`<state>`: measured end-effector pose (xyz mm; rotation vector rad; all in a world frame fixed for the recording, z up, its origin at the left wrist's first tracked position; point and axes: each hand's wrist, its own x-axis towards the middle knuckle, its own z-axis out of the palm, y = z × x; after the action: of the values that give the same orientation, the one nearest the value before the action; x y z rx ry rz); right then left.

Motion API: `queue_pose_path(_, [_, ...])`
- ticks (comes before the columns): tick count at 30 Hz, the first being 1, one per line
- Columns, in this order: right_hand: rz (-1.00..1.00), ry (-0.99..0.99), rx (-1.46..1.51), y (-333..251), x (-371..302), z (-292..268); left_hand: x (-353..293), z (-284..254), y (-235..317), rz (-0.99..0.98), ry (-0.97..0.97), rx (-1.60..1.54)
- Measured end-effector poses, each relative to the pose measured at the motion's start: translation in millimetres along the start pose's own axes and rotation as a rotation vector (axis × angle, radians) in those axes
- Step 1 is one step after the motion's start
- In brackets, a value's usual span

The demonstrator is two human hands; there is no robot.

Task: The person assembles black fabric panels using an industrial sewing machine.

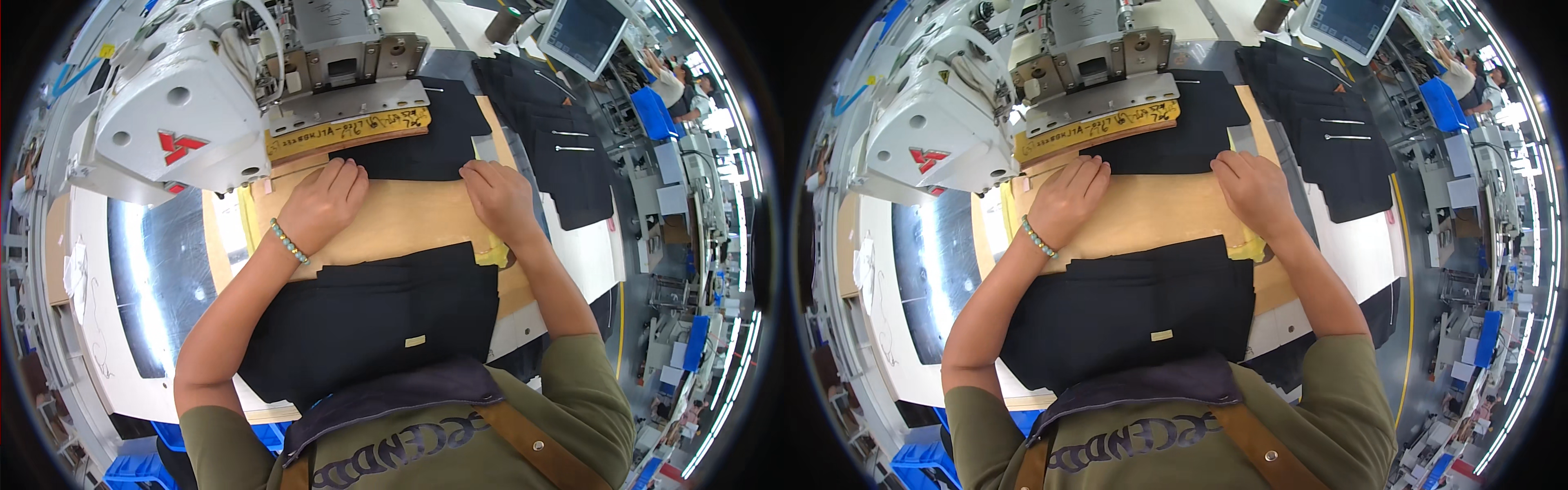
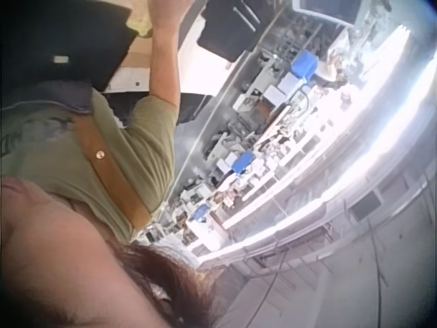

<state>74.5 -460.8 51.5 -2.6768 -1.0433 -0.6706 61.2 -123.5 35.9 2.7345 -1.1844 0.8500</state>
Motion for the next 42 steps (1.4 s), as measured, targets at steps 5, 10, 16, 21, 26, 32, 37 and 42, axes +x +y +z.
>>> queue_pose_path(5, [-0.115, 0.098, -0.027, -8, 20, 24, -26, -9, -13, 0.005, 0.02, 0.078])
queue_pose_path(10, [-0.194, 0.175, 0.081, -32, 47, 41, -60, -20, -27, -0.133, 0.004, 0.104])
queue_pose_path(16, [-0.08, 0.12, 0.164, -29, 40, 47, -72, -23, -16, -0.168, -0.014, 0.039])
queue_pose_path(21, [-0.114, 0.116, 0.168, -29, 46, 43, -74, -22, -17, -0.205, -0.028, 0.041])
queue_pose_path(26, [-0.12, 0.11, 0.185, -28, 47, 42, -72, -26, -17, -0.212, -0.055, 0.066])
queue_pose_path(32, [-0.131, 0.1, 0.202, -27, 48, 41, -71, -27, -16, -0.228, -0.056, 0.073])
queue_pose_path(37, [-0.089, 0.103, 0.203, -28, 48, 36, -68, -29, -13, -0.254, -0.072, 0.043])
queue_pose_path(42, [-0.092, 0.031, 0.093, -21, 43, 33, -64, -26, -12, -0.296, -0.082, 0.005])
